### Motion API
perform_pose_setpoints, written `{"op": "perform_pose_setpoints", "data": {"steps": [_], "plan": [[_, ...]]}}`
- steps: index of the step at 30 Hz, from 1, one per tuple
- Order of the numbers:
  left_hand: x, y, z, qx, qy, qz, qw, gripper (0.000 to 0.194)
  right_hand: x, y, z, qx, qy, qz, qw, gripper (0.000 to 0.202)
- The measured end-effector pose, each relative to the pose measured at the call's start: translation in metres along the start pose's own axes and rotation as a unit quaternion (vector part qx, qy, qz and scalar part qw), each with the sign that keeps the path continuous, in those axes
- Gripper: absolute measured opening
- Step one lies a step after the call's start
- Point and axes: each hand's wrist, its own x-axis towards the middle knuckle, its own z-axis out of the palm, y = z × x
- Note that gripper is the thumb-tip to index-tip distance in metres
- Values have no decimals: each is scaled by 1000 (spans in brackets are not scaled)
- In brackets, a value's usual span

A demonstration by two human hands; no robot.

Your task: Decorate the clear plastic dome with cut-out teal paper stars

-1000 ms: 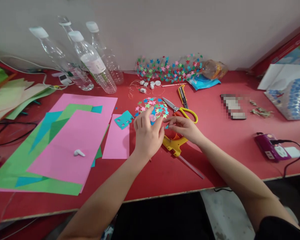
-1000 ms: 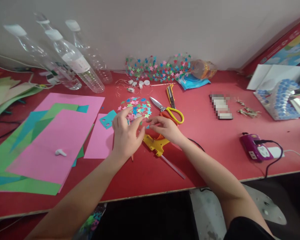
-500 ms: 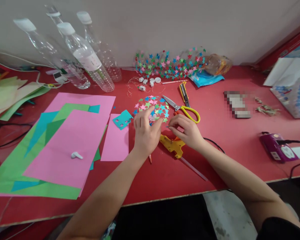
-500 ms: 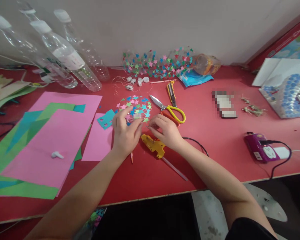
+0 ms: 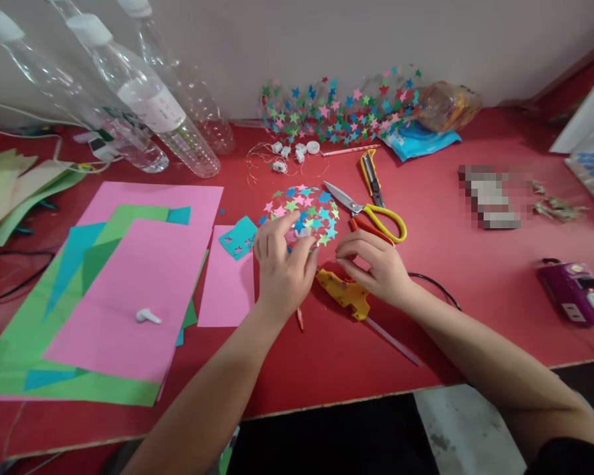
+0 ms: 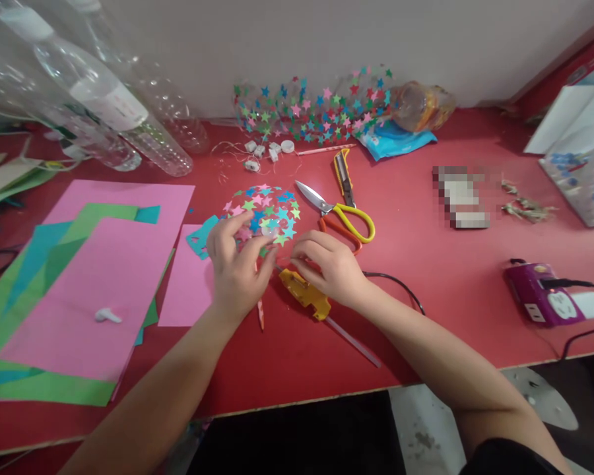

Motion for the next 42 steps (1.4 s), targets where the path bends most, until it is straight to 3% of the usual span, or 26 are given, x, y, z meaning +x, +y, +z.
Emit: {"op": "perform_pose_setpoints", "data": {"steps": [9, 14, 23, 42], "plan": [[-5, 12, -7, -60, -45, -67, 995, 15, -2, 4, 8, -52, 15, -60, 997, 9], [-6, 14, -8, -83, -63, -70, 992, 20, -6, 8, 8, -80, -6, -69, 994, 12], [-5, 13, -11, -94, -55, -67, 992, 10, -8, 7, 6, -127, -11, -112, 986, 11], [-5, 15, -12, -90, -53, -52, 993, 7, -6, 5, 7, -138, -23, -72, 988, 13]]}}
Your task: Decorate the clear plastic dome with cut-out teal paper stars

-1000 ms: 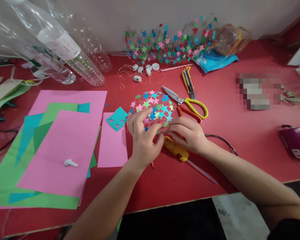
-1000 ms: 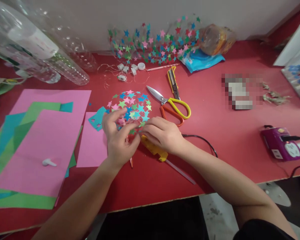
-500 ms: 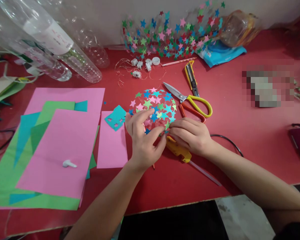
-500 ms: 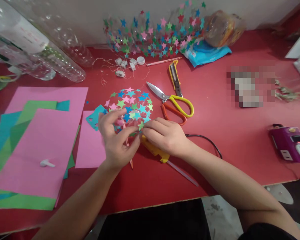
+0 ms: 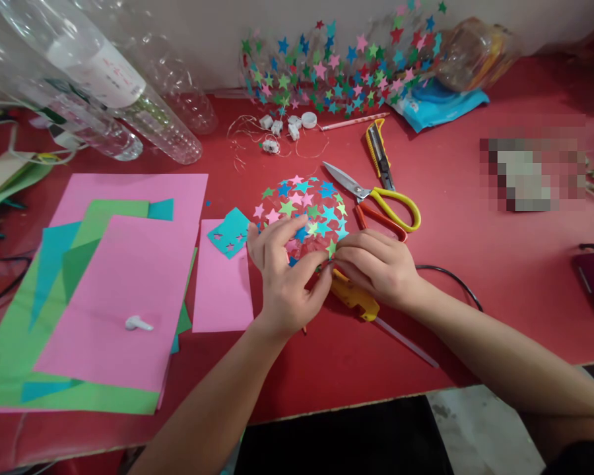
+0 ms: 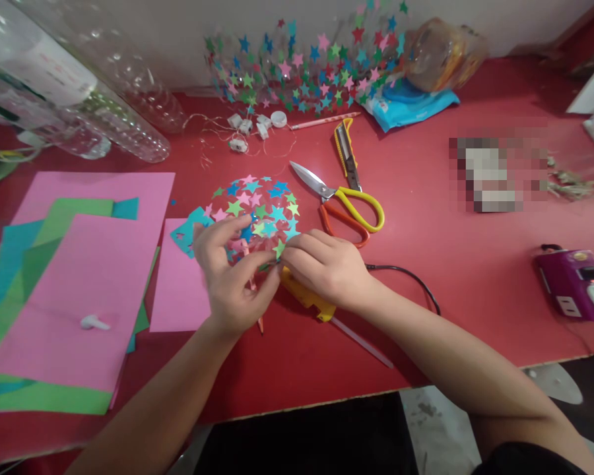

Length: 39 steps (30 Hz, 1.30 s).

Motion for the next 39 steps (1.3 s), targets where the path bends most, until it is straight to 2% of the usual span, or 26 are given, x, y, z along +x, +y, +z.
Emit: {"op": "perform_pose_setpoints", "data": {"steps": [7, 12, 17, 23, 31, 39], "plan": [[1, 2, 0, 4, 4, -3, 1000, 7, 2, -2, 2, -6, 10, 1, 1000, 11], [0, 3, 0, -6, 5, -13, 1000, 8, 2, -5, 2, -12, 10, 14, 1000, 15], [0, 2, -1, -12, -5, -25, 1000, 10, 0, -4, 1, -62, -5, 15, 998, 24], [1, 1, -3, -2, -1, -21, 1000, 7, 2, -4, 0, -110, -5, 10, 994, 18], [2, 0, 0, -5, 8, -33, 999, 7, 2, -4, 2, -148, -12, 4, 989, 18], [2, -1, 0, -10, 23, -35, 999, 7, 4, -5, 2, -167, 6, -4, 986, 17]]}}
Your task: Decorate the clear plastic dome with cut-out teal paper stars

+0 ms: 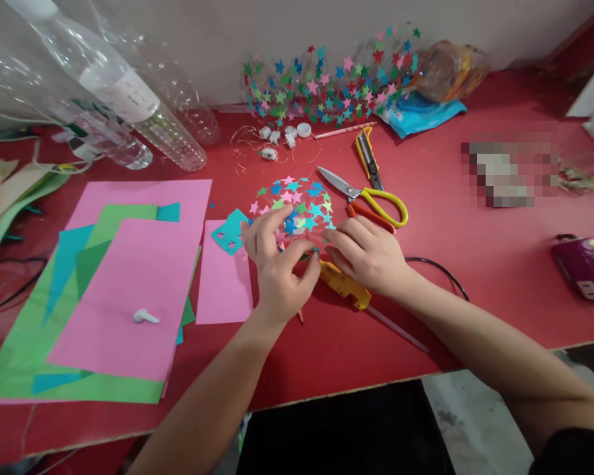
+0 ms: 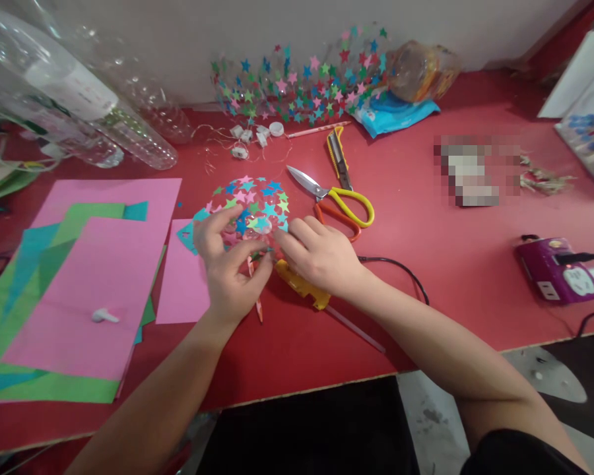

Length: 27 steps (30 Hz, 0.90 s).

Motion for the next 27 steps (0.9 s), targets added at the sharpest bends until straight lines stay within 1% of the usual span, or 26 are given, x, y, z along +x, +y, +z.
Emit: {"op": "perform_pose_setpoints", "data": {"steps": [5, 10, 15, 19, 22, 24, 26, 27], "plan": [[-1, 0, 1, 3, 10, 10, 1000, 7, -1, -2, -1, -7, -3, -7, 1000, 17], [0, -2, 1, -19, 18, 21, 999, 9, 1, -4, -3, -10, 0, -15, 1000, 18], [2, -9, -2, -22, 10, 6, 1000, 10, 0, -4, -3, -5, -14, -13, 1000, 19], [3, -12, -4, -21, 22, 6, 999, 8, -2, -2, -4, 13, -14, -4, 1000, 21], [3, -15, -3, -27, 32, 6, 999, 8, 0, 0, -12, 71, 8, 32, 997, 20], [3, -18, -1, -38, 35, 4, 999, 8, 3, 7, -22, 123, 16, 85, 989, 18], [2, -20, 2, -46, 38, 5, 998, 6, 7, 24, -36, 166, 4, 153, 974, 15], [2, -20, 3, -48, 41, 6, 998, 6, 8, 37, -44, 182, -11, 188, 965, 15]]}}
